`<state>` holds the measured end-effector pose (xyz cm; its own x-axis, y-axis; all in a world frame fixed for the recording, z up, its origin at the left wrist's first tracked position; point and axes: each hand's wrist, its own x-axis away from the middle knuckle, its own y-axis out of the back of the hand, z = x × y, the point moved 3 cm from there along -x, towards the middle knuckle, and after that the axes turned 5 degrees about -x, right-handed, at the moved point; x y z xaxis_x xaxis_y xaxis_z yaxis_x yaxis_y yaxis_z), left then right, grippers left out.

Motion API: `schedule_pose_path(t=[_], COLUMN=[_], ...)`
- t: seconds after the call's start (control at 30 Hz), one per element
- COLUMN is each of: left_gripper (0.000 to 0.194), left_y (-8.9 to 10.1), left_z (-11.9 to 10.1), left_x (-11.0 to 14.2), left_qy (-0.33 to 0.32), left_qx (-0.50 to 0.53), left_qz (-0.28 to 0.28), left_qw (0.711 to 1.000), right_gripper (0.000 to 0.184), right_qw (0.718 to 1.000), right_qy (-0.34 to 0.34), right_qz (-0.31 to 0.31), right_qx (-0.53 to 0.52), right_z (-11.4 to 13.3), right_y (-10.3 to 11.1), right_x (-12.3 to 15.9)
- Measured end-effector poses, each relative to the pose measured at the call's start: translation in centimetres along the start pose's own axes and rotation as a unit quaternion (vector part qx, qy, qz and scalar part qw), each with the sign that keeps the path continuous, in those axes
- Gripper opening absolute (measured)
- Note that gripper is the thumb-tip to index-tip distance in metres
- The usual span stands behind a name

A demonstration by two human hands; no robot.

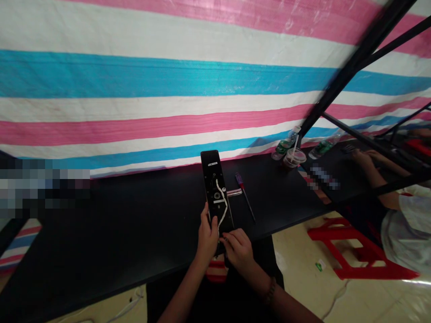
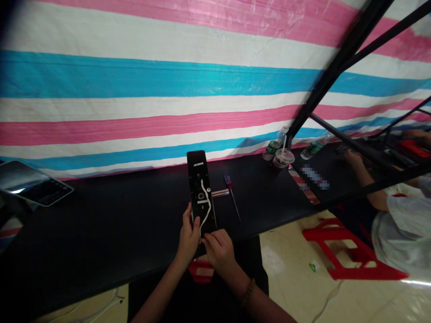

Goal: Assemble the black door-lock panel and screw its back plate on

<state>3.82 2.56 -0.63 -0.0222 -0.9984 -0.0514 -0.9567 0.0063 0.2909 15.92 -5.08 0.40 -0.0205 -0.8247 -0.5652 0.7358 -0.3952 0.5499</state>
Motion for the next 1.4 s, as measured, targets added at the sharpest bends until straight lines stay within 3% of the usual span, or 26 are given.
schedule_pose_path(t=[0.17,0.23,0.33,0.4,0.5,0.57,0.67,0.83,0.93,0.97,1.0,1.03,1.1,1.23,1.4], left_gripper=[0.058,0.055,0.044,0.037,0.036,0.037,0.037,0.036,0.036,0.036,0.035,0.035,0.035,0.036,0.031], left_y=[0.5,1.8,6.0,9.5,13.0,13.9,13.8,13.4,13.7,13.6,13.5,13.1,11.6,7.9,5.8], left_z=[-0.6,-0.8,-0.6,0.1,1.7,2.5,2.7,2.2,1.1,0.5,-0.3,-1.2,-3.3,-6.2,-6.2], left_x=[0.5,0.7,0.4,-0.2,-1.5,-2.2,-2.7,-3.0,-2.8,-2.6,-2.3,-1.9,-0.9,0.7,1.3], left_qy=[0.003,0.004,-0.019,-0.034,-0.047,-0.064,-0.09,-0.109,-0.066,-0.037,-0.003,0.029,0.071,0.108,0.099], left_qx=[0.0,-0.02,-0.134,-0.239,-0.34,-0.358,-0.363,-0.347,-0.285,-0.248,-0.204,-0.156,-0.057,0.096,0.129], left_qz=[0.032,0.022,-0.075,-0.137,-0.087,-0.035,0.0,-0.013,-0.035,-0.043,-0.048,-0.05,-0.022,0.011,0.02], left_qw=[0.999,1.0,0.988,0.961,0.935,0.931,0.927,0.931,0.956,0.967,0.978,0.986,0.996,0.989,0.987], right_gripper=[0.014,0.025,0.028,0.026,0.029,0.027,0.019,0.023,0.028,0.031,0.031,0.029,0.024,0.018,0.02], right_qw=[0.997,0.995,0.995,0.993,0.965,0.929,0.906,0.925,0.935,0.938,0.929,0.904,0.852,0.819,0.822], right_qy=[-0.05,-0.052,-0.063,-0.118,-0.234,-0.32,-0.371,-0.35,-0.342,-0.335,-0.315,-0.289,-0.261,-0.254,-0.242], right_qz=[0.033,0.049,0.037,0.009,0.046,0.105,0.153,0.14,0.08,0.04,-0.047,-0.118,-0.187,-0.18,-0.17], right_qx=[-0.041,-0.068,-0.072,-0.019,0.109,0.154,0.135,0.036,-0.041,-0.087,-0.187,-0.291,-0.414,-0.482,-0.486], right_z=[0.4,0.3,-0.9,-3.1,-7.1,-9.7,-11.9,-11.8,-9.2,-7.8,-6.3,-4.6,-1.4,2.8,3.4], right_y=[0.7,1.6,3.7,5.1,6.0,5.8,5.3,6.1,7.5,8.1,8.6,9.1,9.3,8.7,8.9], right_x=[0.0,-0.1,-1.8,-4.1,-8.0,-10.0,-12.1,-13.7,-13.1,-12.7,-12.2,-11.6,-10.3,-8.8,-8.8])
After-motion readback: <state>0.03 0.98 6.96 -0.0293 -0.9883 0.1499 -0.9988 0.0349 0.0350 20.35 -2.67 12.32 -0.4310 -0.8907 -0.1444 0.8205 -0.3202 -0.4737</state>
